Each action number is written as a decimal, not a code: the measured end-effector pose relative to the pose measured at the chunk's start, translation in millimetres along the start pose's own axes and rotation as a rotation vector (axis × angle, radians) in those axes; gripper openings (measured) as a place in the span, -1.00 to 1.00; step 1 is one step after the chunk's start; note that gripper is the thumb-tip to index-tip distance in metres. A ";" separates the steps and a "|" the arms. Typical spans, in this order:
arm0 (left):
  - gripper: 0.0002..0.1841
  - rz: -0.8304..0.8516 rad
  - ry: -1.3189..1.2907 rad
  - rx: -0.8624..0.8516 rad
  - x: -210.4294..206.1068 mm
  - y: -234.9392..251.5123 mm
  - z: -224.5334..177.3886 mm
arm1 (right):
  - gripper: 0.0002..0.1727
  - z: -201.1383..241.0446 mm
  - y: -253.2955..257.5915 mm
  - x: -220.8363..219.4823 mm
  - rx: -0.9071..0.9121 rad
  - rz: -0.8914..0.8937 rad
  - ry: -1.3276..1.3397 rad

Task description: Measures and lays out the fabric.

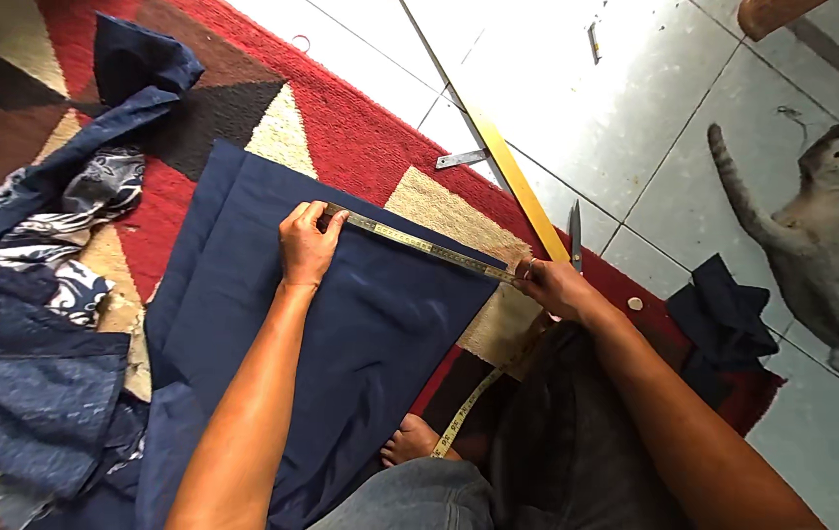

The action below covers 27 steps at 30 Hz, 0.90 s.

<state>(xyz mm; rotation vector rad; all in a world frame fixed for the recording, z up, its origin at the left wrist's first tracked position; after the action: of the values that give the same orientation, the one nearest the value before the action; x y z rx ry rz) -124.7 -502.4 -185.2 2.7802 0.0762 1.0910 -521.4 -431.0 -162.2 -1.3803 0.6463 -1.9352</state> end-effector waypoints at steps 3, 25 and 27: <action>-0.68 -0.004 0.021 0.013 -10.0 -6.6 -3.8 | -0.71 1.3 -0.9 -2.2 -0.097 0.058 -0.066; -0.45 -0.054 0.085 0.101 -6.6 -33.0 -21.0 | -0.54 7.6 12.0 -7.3 -0.112 0.011 -0.150; -0.42 -0.019 0.138 0.080 -12.1 -54.6 -28.9 | -0.55 6.1 11.7 -7.6 -0.105 0.003 -0.139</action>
<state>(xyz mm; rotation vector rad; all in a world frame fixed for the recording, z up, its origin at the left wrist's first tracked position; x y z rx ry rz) -152.7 -446.2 -181.2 2.7630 0.1653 1.3015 -511.2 -433.1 -173.4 -1.5622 0.6908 -1.8055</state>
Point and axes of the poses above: each hand's wrist, its own y-axis towards the middle knuckle, its own x-axis out of the back of the hand, z = x × y, the point moved 4 cm from there along y, towards the middle knuckle, and after that the axes turned 12 degrees about -y, right-handed, at the moved point
